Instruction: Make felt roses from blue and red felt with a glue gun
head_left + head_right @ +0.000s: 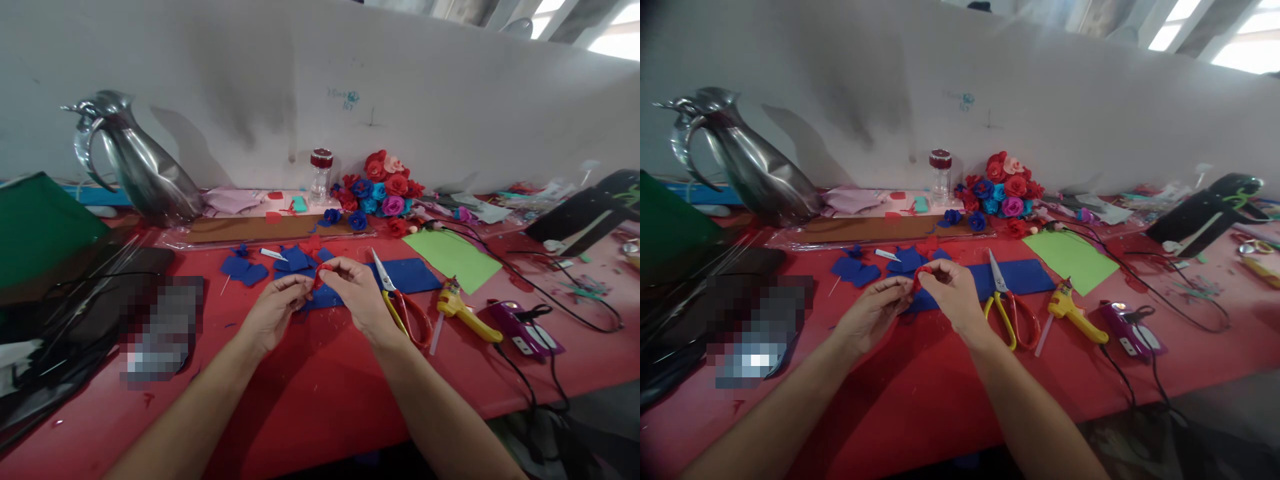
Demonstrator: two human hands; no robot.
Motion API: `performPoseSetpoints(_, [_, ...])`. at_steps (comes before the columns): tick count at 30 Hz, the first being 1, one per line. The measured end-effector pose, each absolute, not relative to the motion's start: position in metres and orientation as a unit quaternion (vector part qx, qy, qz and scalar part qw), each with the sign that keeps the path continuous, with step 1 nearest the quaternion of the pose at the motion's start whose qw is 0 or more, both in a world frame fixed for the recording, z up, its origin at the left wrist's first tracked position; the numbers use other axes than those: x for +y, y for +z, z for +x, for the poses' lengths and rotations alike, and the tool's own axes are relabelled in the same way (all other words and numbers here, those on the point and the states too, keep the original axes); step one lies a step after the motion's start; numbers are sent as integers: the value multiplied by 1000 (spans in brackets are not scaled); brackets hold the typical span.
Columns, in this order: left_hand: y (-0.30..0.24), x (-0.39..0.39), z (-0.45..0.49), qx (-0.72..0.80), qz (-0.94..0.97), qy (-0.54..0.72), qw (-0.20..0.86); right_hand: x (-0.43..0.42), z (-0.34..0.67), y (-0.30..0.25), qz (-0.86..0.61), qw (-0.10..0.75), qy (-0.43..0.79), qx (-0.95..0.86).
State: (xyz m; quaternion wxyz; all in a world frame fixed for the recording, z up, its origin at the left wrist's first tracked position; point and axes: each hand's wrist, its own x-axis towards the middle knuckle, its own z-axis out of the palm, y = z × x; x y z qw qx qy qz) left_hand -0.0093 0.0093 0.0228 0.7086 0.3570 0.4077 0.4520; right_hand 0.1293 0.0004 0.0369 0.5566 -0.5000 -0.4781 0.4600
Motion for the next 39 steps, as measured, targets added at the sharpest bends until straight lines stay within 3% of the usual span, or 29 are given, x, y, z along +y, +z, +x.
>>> performPoseSetpoints(10, [20,9,-10,426,393,455,676,2,130,37,-493,553,457,-493])
performPoseSetpoints(17, [17,9,-9,429,416,470,650,1,132,36,-521,504,430,-538])
performPoseSetpoints(39, [25,7,-10,444,427,454,643,2,133,39,-516,505,465,-513])
